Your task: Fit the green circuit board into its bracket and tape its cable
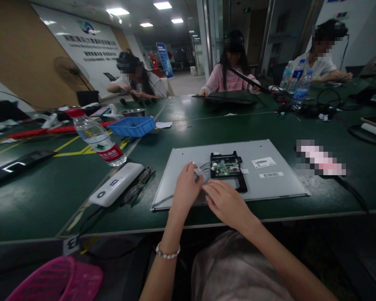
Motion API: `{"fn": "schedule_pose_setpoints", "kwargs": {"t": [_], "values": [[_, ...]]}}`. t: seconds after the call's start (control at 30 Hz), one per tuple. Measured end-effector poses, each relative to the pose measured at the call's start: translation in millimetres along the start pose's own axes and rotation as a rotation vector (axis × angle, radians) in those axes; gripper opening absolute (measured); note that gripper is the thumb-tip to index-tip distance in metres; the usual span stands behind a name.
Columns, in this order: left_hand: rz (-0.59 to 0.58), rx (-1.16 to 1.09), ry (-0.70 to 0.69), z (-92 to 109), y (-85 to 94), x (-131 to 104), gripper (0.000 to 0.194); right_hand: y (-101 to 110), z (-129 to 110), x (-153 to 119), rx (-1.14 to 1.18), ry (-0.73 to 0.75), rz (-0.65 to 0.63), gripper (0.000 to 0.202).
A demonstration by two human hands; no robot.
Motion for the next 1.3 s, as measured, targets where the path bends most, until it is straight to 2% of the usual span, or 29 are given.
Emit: {"fn": "schedule_pose_setpoints", "kwargs": {"t": [0.13, 0.27, 0.37, 0.43, 0.53, 0.63, 0.7, 0.9, 1.07, 1.17, 1.3], "values": [[0.112, -0.028, -0.015, 4.5, 16.9, -1.9, 0.024, 0.4, -0.8, -1.1, 0.069, 0.001, 0.031, 0.028], [0.064, -0.029, -0.055, 2.5, 29.6, 7.6, 0.024, 18.4, 14.0, -8.8, 0.159, -0.088, 0.108, 0.028], [-0.018, 0.000, -0.043, -8.5, 32.1, 25.0, 0.030, 45.5, 48.3, -19.4, 0.134, -0.214, 0.138, 0.026], [-0.089, 0.045, -0.022, -17.7, 29.3, 38.9, 0.038, 60.9, 79.0, -26.3, 0.091, -0.288, 0.070, 0.024], [-0.239, 0.107, -0.012, -28.0, 18.9, 57.9, 0.044, 72.1, 122.3, -33.8, 0.080, -0.369, -0.080, 0.025], [-0.375, 0.122, -0.015, -32.3, 8.5, 71.7, 0.045, 68.4, 146.4, -33.8, 0.096, -0.377, -0.212, 0.027], [-0.402, 0.115, -0.031, -32.1, 5.1, 78.2, 0.039, 61.5, 153.0, -30.9, 0.097, -0.373, -0.262, 0.024], [-0.408, 0.135, -0.063, -29.2, 4.7, 84.6, 0.026, 46.6, 159.4, -25.1, 0.131, -0.355, -0.307, 0.010], [-0.378, 0.227, -0.036, -33.0, 17.1, 90.9, 0.031, 56.2, 181.0, -37.2, 0.214, -0.507, -0.305, 0.010], [-0.380, 0.317, -0.017, -41.1, 20.8, 99.4, 0.033, 63.6, 197.6, -45.3, 0.150, -0.564, -0.322, 0.012], [-0.366, 0.414, 0.045, -51.4, 15.3, 109.3, 0.033, 67.9, 209.0, -54.1, 0.024, -0.576, -0.300, 0.020]]}}
Point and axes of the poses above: each hand's wrist, its own x-axis towards the middle knuckle, its own y-axis out of the back of the hand, z = x × y, the point moved 5 cm from there along x, towards the middle knuckle, and after that the axes turned 11 degrees about y, right-handed, at the moved point
